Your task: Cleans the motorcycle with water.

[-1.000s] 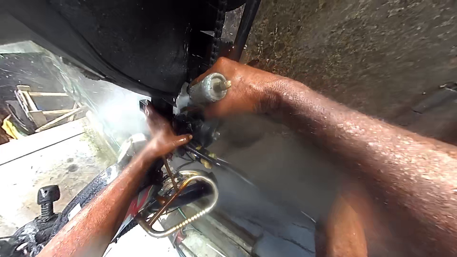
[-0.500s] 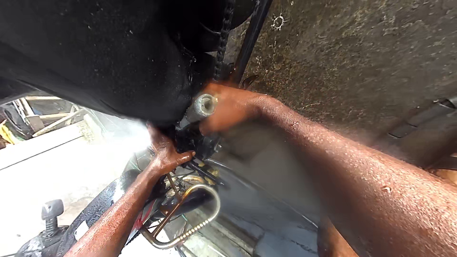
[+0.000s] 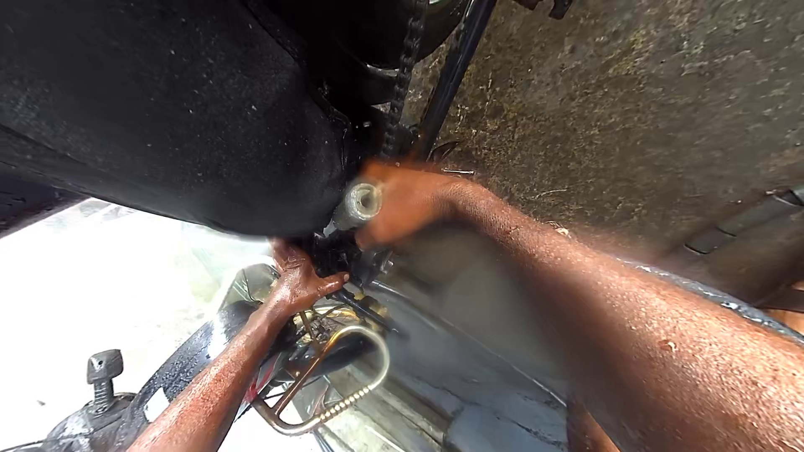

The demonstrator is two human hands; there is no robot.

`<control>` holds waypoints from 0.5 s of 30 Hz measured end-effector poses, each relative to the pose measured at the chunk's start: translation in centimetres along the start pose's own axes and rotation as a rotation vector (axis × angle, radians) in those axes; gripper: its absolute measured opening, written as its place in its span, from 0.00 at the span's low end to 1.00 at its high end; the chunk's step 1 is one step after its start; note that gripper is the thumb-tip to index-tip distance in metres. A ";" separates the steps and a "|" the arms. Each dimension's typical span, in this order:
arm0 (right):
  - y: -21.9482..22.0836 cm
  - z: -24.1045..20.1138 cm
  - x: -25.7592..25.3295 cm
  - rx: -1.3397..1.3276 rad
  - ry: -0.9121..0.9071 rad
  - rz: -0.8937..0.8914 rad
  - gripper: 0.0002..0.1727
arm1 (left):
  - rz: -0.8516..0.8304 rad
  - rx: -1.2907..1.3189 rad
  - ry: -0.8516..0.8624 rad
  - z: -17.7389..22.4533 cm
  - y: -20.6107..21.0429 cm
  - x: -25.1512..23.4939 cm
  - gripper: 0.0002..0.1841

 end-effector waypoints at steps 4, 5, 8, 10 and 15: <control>0.0 -0.1 0.2 0.001 -0.049 0.038 0.08 | -0.006 -0.004 0.006 0.2 0.0 0.1 0.71; 0.1 -0.2 0.4 0.005 -0.054 0.047 0.08 | -0.006 -0.002 0.002 0.2 0.0 0.1 0.70; 0.1 -0.4 0.6 0.040 -0.056 0.070 0.07 | -0.002 0.007 -0.001 0.3 0.1 0.2 0.71; 0.2 -0.4 0.5 0.080 -0.074 0.092 0.08 | 0.016 0.008 0.014 0.3 0.0 0.2 0.72; 0.5 0.0 0.0 0.131 -0.126 0.148 0.13 | 0.026 0.040 0.031 0.3 0.0 0.2 0.72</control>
Point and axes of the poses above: each hand's wrist, its own x-axis away from the middle knuckle, its own y-axis out of the palm, z = x × y, the point moved 6 cm from there along -x, towards the middle knuckle, and after that the axes turned 6 degrees about -x, right-handed, at the moved point
